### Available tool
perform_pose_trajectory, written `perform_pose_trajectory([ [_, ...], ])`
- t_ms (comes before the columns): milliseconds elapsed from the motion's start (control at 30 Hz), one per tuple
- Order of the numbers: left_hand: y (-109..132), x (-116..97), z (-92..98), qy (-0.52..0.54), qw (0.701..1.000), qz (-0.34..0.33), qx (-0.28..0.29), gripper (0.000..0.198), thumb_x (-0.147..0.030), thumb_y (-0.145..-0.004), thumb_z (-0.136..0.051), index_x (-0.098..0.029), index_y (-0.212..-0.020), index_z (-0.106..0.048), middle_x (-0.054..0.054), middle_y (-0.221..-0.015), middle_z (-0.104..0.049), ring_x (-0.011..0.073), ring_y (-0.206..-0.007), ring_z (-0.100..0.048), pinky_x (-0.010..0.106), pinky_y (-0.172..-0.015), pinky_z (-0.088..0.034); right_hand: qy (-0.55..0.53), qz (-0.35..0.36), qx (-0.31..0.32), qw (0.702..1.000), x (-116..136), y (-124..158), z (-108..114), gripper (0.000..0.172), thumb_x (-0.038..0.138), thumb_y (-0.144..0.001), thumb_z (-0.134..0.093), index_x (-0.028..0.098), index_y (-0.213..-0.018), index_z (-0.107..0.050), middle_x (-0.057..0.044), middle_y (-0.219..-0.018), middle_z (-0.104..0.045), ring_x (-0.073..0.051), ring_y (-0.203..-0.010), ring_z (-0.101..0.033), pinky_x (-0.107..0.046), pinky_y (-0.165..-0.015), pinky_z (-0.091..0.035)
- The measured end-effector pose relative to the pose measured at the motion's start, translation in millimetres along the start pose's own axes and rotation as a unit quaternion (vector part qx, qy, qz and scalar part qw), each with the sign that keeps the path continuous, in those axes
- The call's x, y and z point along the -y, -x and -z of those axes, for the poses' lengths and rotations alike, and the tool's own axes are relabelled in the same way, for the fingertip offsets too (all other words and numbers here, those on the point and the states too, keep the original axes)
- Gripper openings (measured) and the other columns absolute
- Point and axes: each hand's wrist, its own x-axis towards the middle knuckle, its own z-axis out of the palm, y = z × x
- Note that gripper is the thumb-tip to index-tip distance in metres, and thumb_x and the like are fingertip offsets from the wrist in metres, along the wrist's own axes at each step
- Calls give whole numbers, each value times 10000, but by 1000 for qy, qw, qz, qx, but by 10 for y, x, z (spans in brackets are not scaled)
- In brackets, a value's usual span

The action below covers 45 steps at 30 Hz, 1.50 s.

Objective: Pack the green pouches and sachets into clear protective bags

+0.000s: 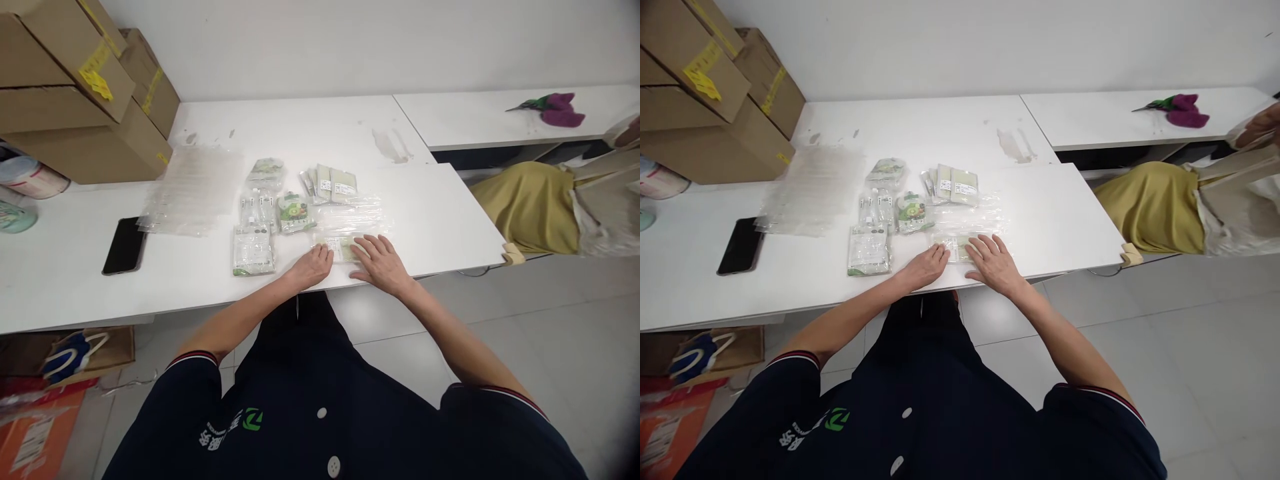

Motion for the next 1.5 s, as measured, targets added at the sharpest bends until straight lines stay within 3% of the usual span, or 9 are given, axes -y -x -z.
perform_pose_trajectory([
  [167,-56,4,344,-13,995,-5,101,350,8,-894,-309,-77,-1030,-621,192,-1013,-703,270,-936,-687,354,-735,-526,-33,-18,63,997,-61,-84,7,482,146,-899,-486,138,-1380,-527,-169,-1425,-550,-341,-1332,-476,-516,-1123,-342],
  [333,-76,134,878,156,967,56,196,237,-220,-947,-373,-166,-991,-600,46,-685,-623,189,-578,-557,299,-551,-370,-219,-53,226,948,-202,-208,265,378,250,-943,-408,206,-1264,-603,-100,-1176,-700,-266,-1041,-652,-401,-907,-499],
  [467,-156,268,971,263,947,111,145,333,-256,-970,-332,-191,-1209,-556,9,-707,-596,167,-621,-537,282,-588,-376,-348,-100,313,878,-419,-459,412,254,356,-908,-474,191,-967,-658,-80,-952,-708,-239,-865,-645,-351,-771,-501],
  [633,-326,359,603,190,966,175,-3,410,-170,-958,-376,-205,-1337,-529,94,-1095,-631,203,-946,-614,335,-806,-480,-434,-165,394,793,-737,-920,321,209,391,-786,-663,214,-893,-641,-43,-936,-699,-207,-821,-652,-320,-749,-509],
  [833,-294,150,169,-9,991,131,-34,255,-201,-957,-477,-157,-1110,-677,176,-1340,-566,341,-1283,-489,521,-1026,-408,-199,-212,393,872,-714,-1191,201,354,450,-733,-741,176,-937,-648,-112,-1010,-684,-279,-918,-638,-383,-777,-498],
  [1033,-214,-60,22,-25,995,96,34,501,-340,-988,-434,-53,-1397,-472,263,-1414,-499,377,-1335,-474,528,-1088,-381,-121,-161,195,960,-686,-975,76,781,469,-712,-755,208,-1392,-472,-160,-1430,-483,-376,-1305,-433,-491,-1013,-408],
  [1167,-219,-105,39,-34,994,90,61,515,-256,-964,-410,-45,-1433,-434,291,-1452,-455,410,-1368,-435,570,-1105,-344,-245,-216,276,904,-818,-827,54,528,457,-704,-760,193,-1137,-611,-89,-1079,-645,-241,-921,-598,-349,-770,-465],
  [1300,-184,-172,104,-26,992,82,95,581,-207,-896,-461,-30,-1447,-411,296,-1507,-391,418,-1420,-361,587,-1140,-281,-329,-223,360,844,-863,-625,114,392,516,-696,-762,187,-635,-559,10,-641,-520,-135,-619,-464,-300,-592,-351],
  [1500,-52,-247,203,34,994,60,88,785,-446,-846,-561,-34,-1479,-348,250,-1545,-355,421,-1451,-292,565,-1158,-281,-634,-212,321,671,-660,-197,129,422,447,-624,-851,176,-899,-683,-11,-834,-683,-158,-762,-611,-314,-729,-474],
])
